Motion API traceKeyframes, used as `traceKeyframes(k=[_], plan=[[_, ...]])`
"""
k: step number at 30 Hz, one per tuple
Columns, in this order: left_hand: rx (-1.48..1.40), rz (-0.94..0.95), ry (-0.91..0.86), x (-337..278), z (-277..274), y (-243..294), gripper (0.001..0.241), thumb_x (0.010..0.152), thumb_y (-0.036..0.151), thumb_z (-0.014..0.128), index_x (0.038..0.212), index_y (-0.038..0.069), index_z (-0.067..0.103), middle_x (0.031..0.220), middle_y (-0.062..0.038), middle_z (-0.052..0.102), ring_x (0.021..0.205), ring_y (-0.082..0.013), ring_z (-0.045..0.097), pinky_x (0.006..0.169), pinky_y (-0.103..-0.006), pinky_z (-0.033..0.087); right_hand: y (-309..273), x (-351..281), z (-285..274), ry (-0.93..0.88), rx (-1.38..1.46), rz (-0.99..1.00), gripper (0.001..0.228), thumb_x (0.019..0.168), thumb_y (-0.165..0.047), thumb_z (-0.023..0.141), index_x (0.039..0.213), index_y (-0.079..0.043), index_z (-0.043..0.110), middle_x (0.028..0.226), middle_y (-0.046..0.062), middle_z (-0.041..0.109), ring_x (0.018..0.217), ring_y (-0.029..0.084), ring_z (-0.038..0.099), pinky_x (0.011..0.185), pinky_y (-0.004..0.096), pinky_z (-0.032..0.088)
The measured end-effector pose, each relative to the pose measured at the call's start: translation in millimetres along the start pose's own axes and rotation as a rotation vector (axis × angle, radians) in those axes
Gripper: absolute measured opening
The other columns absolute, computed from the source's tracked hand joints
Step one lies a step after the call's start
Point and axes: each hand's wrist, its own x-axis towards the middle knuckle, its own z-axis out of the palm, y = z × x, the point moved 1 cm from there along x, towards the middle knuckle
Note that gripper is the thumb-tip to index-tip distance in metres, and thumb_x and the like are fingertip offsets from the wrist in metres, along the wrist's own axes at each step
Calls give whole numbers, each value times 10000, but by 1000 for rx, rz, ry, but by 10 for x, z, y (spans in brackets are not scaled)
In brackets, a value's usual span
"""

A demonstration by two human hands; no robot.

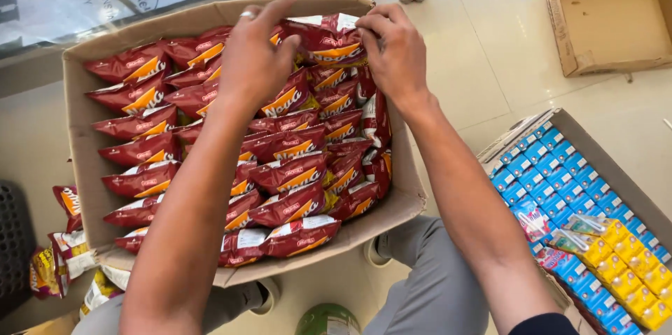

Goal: Organizing and packing snack bags into a large cardboard box.

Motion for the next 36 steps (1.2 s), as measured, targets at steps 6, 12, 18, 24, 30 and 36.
traceKeyframes(k=[6,12,18,24,30,36], plan=[[275,-44,-52,350,474,-194,428,918,198,726,1339,183,652,1187,-223,625,1036,-398,651,829,-529,529,412,-6,271,-24,101,83,104,989,-77,711,1067,-33,763,1144,109,678,976,277,707,824,381,567],[283,-82,-131,521,727,-526,146,946,235,690,1038,165,780,1042,-184,672,945,-400,679,824,-518,541,642,62,472,-9,184,171,118,982,-46,687,1072,-32,762,1150,118,652,988,257,698,770,350,565],[266,-95,-47,561,874,-663,155,933,236,682,1010,148,783,1014,-175,681,899,-402,687,769,-531,540,859,113,716,26,243,172,139,984,-22,670,1097,-12,750,1167,135,668,1026,273,707,868,360,581],[308,-206,-86,558,986,-886,160,944,237,656,982,143,779,991,-181,679,876,-417,686,765,-537,543,967,148,876,-31,198,120,188,980,-3,629,1142,15,723,1255,208,693,1168,353,681,1012,403,540],[329,-281,-82,563,1095,-1001,162,950,224,642,974,139,778,990,-183,680,872,-414,692,770,-537,547,963,162,830,-147,224,152,255,977,2,578,1200,7,702,1292,239,687,1232,376,665,1047,409,518],[335,-355,-96,632,1170,-1023,176,913,253,685,1003,128,770,1031,-184,698,901,-411,699,782,-524,552,792,202,785,-271,148,202,263,999,-65,568,1214,-51,717,1187,177,730,1113,362,700,980,415,538]])
